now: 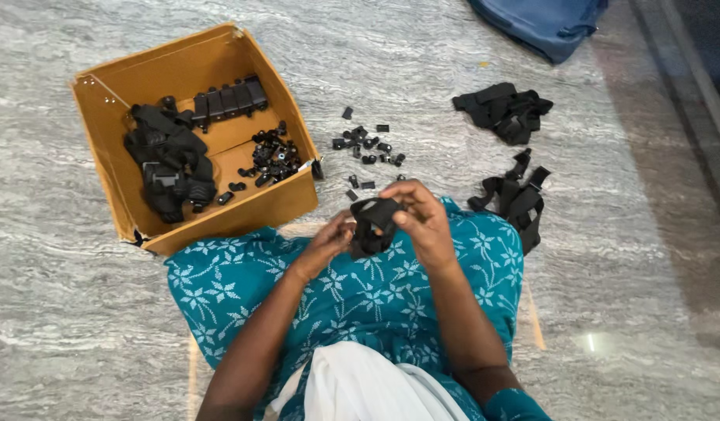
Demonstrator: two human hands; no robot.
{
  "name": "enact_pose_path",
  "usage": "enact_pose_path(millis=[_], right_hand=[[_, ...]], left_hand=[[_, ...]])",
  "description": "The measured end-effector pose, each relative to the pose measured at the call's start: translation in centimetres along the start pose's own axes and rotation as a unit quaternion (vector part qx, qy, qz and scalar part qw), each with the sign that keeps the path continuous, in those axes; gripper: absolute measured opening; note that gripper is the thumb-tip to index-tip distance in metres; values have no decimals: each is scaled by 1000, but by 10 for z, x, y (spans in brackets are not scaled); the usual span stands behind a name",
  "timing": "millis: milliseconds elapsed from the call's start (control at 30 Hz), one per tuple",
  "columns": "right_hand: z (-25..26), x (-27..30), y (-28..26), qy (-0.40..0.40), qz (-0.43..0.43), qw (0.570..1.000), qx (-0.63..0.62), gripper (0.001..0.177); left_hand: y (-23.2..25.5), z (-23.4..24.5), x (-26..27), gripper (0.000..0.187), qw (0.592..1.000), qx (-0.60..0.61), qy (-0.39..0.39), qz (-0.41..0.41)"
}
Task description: The person sits on the floor and assembles black straps by attaching small plastic buckles and metal rivets. They pick up strap pieces and hardware from a cardboard box and the floor, then fasten the components together by hand.
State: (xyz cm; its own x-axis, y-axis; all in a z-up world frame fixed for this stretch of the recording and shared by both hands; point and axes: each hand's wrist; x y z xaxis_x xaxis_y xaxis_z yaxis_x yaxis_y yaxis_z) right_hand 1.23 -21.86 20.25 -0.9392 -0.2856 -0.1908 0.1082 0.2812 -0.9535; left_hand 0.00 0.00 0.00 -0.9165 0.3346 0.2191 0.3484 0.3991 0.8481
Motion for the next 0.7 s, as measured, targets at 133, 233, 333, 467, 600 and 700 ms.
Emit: enact_pose_path(millis=[133, 233, 333, 467, 600, 700], right_hand=[[35, 11, 27, 16, 20, 997, 67, 35], [50, 17, 41, -31, -1, 988, 153, 21], [54, 24, 47, -79, -11, 961, 266, 19], [39, 35, 44, -80, 11, 921, 380, 21], [18, 18, 41, -35, 41, 960, 274, 27], [8, -3, 46, -70, 115, 941, 311, 59]], left_hand=[[38, -9, 5, 59, 983, 6, 100, -154], [56, -12, 13, 48, 967, 40, 124, -219], [67, -13, 19, 47, 960, 17, 130, -248], [67, -21, 26, 43, 948, -89, 116, -282], [69, -32, 26, 48, 961, -94, 84, -248], [67, -34, 27, 54, 963, -90, 57, -246]])
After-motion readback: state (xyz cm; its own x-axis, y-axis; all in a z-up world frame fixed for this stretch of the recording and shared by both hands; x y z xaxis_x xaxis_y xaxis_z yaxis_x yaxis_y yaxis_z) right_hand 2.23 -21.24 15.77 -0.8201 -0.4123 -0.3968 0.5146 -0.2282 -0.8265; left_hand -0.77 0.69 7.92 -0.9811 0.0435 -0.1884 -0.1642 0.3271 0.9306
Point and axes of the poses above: each hand's wrist, its own x-axis away from the middle knuckle, its own z-axis out of the back of the hand, y = z × x, and after that the axes turned 4 degrees about y, right-handed
